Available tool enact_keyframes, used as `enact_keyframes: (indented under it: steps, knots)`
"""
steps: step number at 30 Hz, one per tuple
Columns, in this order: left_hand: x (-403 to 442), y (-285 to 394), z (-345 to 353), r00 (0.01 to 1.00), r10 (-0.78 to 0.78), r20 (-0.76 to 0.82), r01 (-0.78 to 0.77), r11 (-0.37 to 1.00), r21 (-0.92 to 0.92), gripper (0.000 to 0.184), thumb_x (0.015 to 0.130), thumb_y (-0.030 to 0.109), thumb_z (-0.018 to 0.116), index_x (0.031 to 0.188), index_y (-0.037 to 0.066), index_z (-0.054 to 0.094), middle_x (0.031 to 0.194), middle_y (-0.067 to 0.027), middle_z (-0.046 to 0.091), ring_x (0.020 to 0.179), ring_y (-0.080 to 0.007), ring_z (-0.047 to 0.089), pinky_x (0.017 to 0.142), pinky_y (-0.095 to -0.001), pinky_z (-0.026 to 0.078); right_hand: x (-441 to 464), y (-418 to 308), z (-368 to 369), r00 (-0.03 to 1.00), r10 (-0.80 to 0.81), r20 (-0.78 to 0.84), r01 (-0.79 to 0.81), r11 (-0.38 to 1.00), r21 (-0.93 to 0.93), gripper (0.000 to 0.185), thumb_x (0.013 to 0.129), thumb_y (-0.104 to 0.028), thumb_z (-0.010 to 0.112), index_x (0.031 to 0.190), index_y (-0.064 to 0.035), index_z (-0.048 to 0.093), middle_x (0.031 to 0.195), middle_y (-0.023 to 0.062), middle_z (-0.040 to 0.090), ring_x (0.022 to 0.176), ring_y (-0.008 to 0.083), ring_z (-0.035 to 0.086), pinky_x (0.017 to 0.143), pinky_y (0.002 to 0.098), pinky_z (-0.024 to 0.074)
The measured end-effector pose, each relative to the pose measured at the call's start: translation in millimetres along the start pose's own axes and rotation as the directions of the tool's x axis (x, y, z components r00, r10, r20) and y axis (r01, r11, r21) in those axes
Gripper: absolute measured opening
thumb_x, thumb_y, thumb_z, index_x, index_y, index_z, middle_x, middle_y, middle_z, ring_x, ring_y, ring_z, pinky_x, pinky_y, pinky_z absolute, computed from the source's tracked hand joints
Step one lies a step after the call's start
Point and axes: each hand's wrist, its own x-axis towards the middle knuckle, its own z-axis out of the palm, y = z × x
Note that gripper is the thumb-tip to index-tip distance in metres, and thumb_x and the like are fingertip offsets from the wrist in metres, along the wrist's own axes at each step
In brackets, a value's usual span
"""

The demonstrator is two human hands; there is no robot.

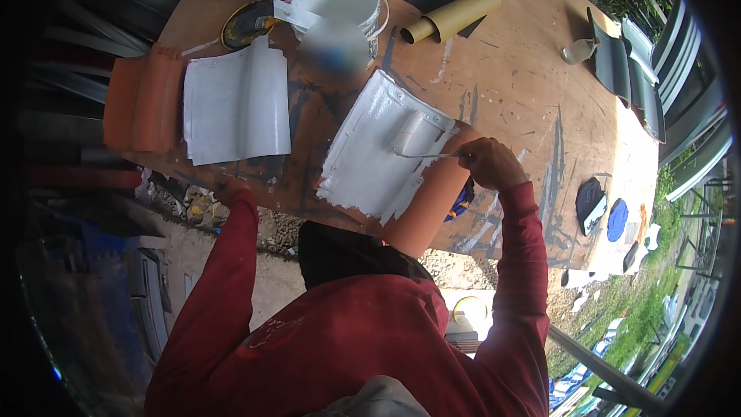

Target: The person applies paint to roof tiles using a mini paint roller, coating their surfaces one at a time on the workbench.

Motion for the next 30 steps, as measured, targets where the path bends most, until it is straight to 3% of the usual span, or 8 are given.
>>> enact_keyframes:
  steps: [3,7,10,15,19,21,27,30]
  knots:
    - [0,0,-1,1.000,-0.015,0.019,0.016,1.000,-0.021,0.064,0.096,0.048,0.041,0.126,-0.008,0.047,0.118,-0.0325,0.063,0.105,-0.0469,0.066,0.089,-0.0544,0.055,24,-16,9,0.998,-0.037,-0.043,0.037,0.999,0.001,0.017,0.084,-0.014,0.071,0.099,-0.0065,0.076,0.088,0.0193,0.072,0.082,0.0367,0.070,0.075,0.0428,0.0548]
    - [5,-2,1,1.000,0.020,0.017,-0.019,0.997,-0.076,0.064,0.095,0.048,0.041,0.126,-0.008,0.047,0.119,-0.0331,0.062,0.106,-0.0479,0.065,0.090,-0.0558,0.054,44,-19,24,0.997,-0.016,-0.074,0.028,0.986,0.166,0.018,0.085,-0.014,0.070,0.100,-0.0055,0.076,0.091,0.0204,0.072,0.085,0.0382,0.069,0.078,0.0438,0.0539]
    - [7,-5,6,1.000,-0.012,-0.026,0.011,0.999,-0.037,0.063,0.094,0.047,0.042,0.126,-0.008,0.048,0.118,-0.0330,0.063,0.106,-0.0477,0.065,0.090,-0.0562,0.054,26,4,17,0.987,-0.095,-0.126,0.098,0.995,0.021,0.018,0.085,-0.014,0.071,0.100,-0.0056,0.076,0.092,0.0208,0.072,0.085,0.0380,0.069,0.078,0.0436,0.0540]
    - [8,-6,6,0.999,-0.039,0.012,0.039,0.999,0.011,0.063,0.093,0.047,0.042,0.126,-0.007,0.047,0.117,-0.0330,0.063,0.107,-0.0475,0.065,0.090,-0.0565,0.054,-29,-1,-44,0.966,0.215,0.141,-0.201,0.974,-0.107,0.019,0.085,-0.015,0.067,0.099,-0.0058,0.076,0.089,0.0200,0.072,0.085,0.0377,0.070,0.077,0.0443,0.0542]
    - [1,0,2,0.999,-0.045,-0.006,0.045,0.999,0.011,0.065,0.094,0.049,0.041,0.126,-0.008,0.046,0.117,-0.0334,0.063,0.108,-0.0482,0.064,0.090,-0.0560,0.054,-30,1,-44,0.985,0.144,0.096,-0.133,0.986,-0.105,0.020,0.085,-0.014,0.064,0.098,-0.0057,0.076,0.086,0.0206,0.071,0.083,0.0387,0.070,0.075,0.0449,0.0543]
    - [4,-3,3,1.000,-0.023,0.001,0.023,0.999,0.031,0.067,0.095,0.050,0.040,0.127,-0.009,0.046,0.117,-0.0332,0.063,0.107,-0.0485,0.064,0.090,-0.0557,0.054,-12,7,-22,1.000,-0.006,-0.025,0.004,0.997,-0.073,0.019,0.085,-0.014,0.064,0.097,-0.0054,0.076,0.086,0.0218,0.070,0.082,0.0400,0.069,0.075,0.0457,0.0542]
    - [21,-15,14,1.000,0.019,0.008,-0.019,0.999,0.039,0.067,0.096,0.050,0.040,0.127,-0.009,0.045,0.116,-0.0326,0.063,0.105,-0.0478,0.065,0.088,-0.0553,0.055,-28,1,-16,0.992,0.127,-0.003,-0.127,0.991,0.036,0.018,0.084,-0.014,0.068,0.098,-0.0063,0.077,0.088,0.0214,0.072,0.082,0.0398,0.070,0.076,0.0468,0.0545]
    - [7,-5,4,1.000,-0.006,-0.010,0.006,1.000,0.008,0.065,0.095,0.050,0.041,0.125,-0.008,0.046,0.115,-0.0319,0.064,0.103,-0.0472,0.066,0.087,-0.0553,0.055,-54,-8,-33,0.989,0.149,0.019,-0.147,0.986,-0.084,0.019,0.085,-0.013,0.067,0.100,-0.0061,0.076,0.086,0.0205,0.071,0.081,0.0405,0.069,0.075,0.0479,0.0536]
